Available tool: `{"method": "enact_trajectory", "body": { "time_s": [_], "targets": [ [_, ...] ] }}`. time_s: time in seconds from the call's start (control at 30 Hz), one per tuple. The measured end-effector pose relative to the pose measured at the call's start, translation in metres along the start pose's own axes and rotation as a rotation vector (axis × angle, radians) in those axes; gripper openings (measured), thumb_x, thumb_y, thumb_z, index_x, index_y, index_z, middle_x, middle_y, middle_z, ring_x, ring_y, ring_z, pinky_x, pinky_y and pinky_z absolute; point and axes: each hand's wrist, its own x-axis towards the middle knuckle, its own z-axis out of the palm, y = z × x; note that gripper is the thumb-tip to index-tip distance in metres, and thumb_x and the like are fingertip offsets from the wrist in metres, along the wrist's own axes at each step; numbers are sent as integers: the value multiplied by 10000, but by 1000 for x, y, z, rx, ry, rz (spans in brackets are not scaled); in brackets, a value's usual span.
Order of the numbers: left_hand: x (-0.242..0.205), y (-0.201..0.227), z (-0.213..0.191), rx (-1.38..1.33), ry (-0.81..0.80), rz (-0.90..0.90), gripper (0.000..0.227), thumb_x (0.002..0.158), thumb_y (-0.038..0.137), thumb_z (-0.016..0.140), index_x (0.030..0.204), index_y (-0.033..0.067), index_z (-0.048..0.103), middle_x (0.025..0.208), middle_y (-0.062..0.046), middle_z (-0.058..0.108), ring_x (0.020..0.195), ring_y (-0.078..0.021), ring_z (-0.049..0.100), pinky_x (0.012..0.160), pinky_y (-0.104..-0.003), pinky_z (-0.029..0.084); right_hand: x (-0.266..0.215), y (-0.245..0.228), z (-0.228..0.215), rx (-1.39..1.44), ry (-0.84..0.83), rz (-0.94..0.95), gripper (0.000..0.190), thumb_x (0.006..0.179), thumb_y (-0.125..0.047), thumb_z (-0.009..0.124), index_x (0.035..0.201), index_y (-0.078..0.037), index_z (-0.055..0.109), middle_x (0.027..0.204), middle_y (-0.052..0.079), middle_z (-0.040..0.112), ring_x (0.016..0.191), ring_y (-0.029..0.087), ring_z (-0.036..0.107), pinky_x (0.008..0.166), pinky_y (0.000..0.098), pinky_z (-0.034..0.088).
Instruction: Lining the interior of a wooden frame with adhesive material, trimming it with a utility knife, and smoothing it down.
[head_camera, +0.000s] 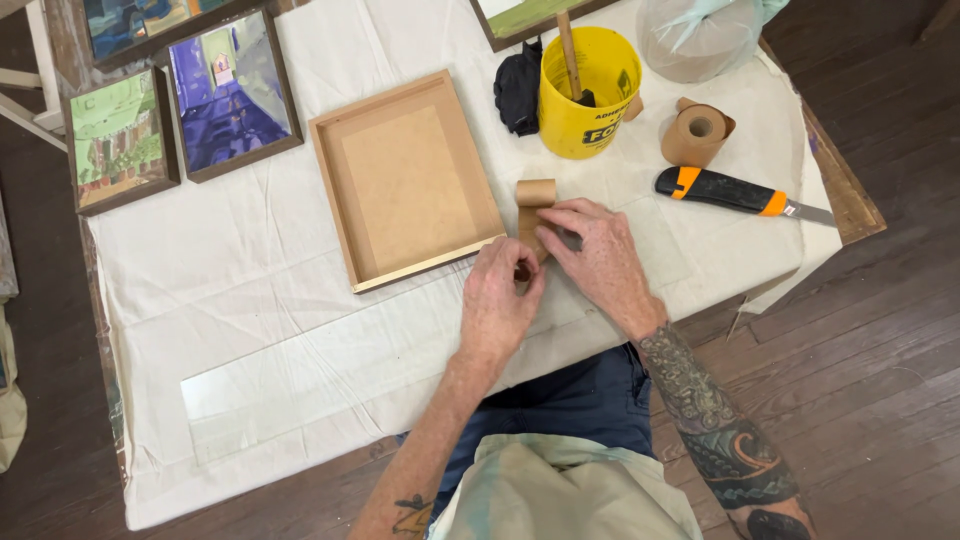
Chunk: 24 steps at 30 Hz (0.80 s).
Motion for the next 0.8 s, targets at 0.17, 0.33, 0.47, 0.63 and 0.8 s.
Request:
{"method": "enact_trajectory", "body": {
  "time_s": [0.17,0.33,0.47,0.63,0.8],
  "targets": [
    [-6,-7,6,238,53,381,183,905,64,718,846,130,558,846,-32,541,945,-261,641,774,-342,577,-1,-10,-5,398,10,207,219,950,-184,767,1165,-141,773,1124,88,763,984,209,737,773,324,612],
    [-11,5,3,382,133,607,142,954,149,696,842,120,612,877,-45,559,956,-270,649,786,-352,558,-2,2,2,691,27,270,327,842,5,801,1157,-74,764,1116,92,775,975,123,732,813,284,629],
    [-17,26,-8,-23,106,282,263,943,329,712,1081,106,713,826,-70,645,880,-308,687,804,-412,570,-9,-9,-4,868,124,306,379,813,38,830,1174,-24,734,1109,105,774,978,103,731,829,239,627],
    [-8,43,-20,-377,58,-193,377,981,203,666,1325,80,571,578,-29,577,576,-189,591,598,-353,544,-19,-28,-20,929,191,245,360,826,78,809,1167,53,697,1107,178,762,985,166,740,850,284,636],
    [10,59,-30,-412,217,0,256,892,150,817,1140,155,753,638,20,528,533,-119,598,569,-258,566,-28,-47,-44,932,230,139,332,827,86,800,1128,98,660,1094,240,740,1029,266,745,849,341,644]
  ]
}}
